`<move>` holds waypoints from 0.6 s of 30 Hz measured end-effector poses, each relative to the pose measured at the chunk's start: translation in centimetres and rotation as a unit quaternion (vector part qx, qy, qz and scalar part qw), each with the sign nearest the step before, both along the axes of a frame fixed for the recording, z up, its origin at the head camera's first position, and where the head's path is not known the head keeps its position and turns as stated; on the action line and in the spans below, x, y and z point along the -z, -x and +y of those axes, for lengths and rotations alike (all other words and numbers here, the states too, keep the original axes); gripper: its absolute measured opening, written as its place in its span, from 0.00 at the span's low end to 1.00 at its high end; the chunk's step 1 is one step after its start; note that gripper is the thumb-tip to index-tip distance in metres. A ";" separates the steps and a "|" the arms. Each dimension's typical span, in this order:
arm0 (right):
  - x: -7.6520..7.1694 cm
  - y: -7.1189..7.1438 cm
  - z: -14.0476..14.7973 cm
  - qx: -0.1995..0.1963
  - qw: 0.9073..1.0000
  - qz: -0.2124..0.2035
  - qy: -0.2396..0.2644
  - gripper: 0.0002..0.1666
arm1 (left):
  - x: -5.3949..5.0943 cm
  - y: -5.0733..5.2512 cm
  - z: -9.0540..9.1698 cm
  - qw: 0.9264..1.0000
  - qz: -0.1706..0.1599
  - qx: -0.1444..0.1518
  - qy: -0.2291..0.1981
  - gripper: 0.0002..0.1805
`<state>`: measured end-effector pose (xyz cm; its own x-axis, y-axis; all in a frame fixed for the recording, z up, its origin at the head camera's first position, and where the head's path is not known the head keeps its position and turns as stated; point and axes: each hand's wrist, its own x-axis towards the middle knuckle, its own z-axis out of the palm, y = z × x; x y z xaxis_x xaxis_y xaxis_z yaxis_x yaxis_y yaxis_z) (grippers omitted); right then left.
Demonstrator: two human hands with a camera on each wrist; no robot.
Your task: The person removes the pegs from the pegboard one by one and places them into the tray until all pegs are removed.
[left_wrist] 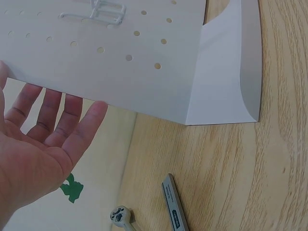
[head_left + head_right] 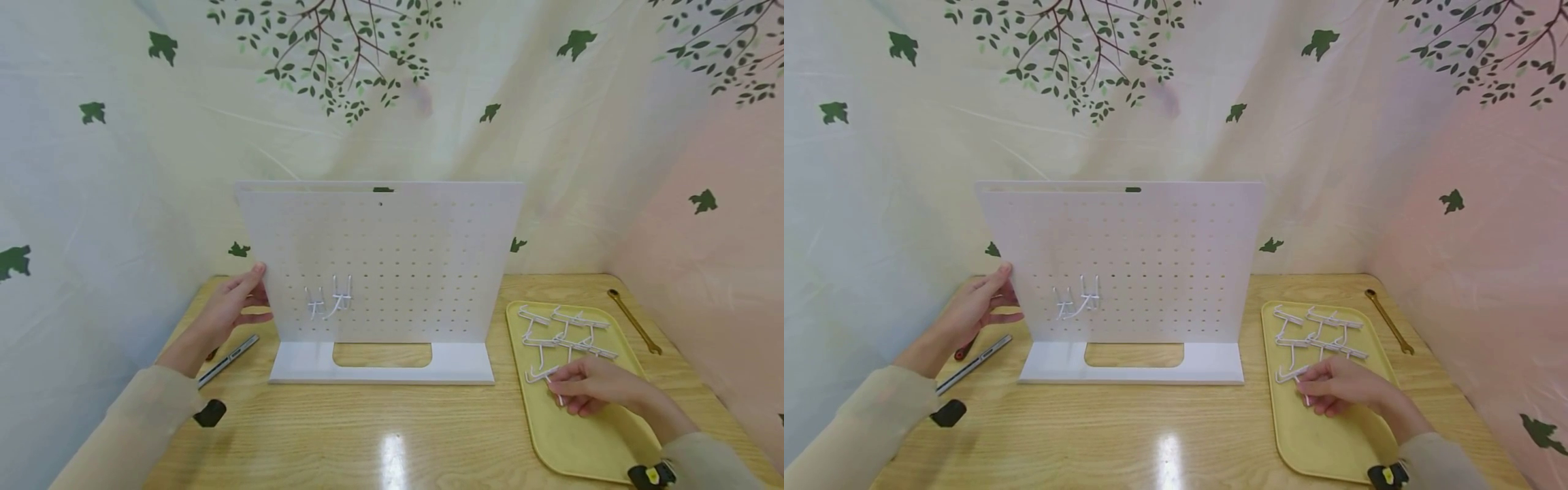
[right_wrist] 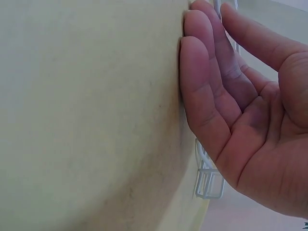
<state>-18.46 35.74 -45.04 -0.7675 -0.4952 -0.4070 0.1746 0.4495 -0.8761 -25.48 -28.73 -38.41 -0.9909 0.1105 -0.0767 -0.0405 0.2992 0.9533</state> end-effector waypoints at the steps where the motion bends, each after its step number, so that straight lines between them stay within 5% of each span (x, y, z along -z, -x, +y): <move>1: 0.0 0.0 0.0 0.002 1.000 -0.001 -0.001 0.17 | 0.0 0.0 0.0 1.000 0.001 0.000 0.000 0.42; 18: -0.6 -0.8 0.2 -0.033 0.999 -0.023 0.002 0.18 | -0.1 0.1 -0.1 1.000 -0.001 -0.003 0.006 0.40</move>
<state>-17.68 35.92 -44.40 -0.7132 -0.5468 -0.4386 0.1845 0.4572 -0.8700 -25.58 -28.82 -38.35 -0.9914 0.1033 -0.0804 -0.0448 0.3095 0.9498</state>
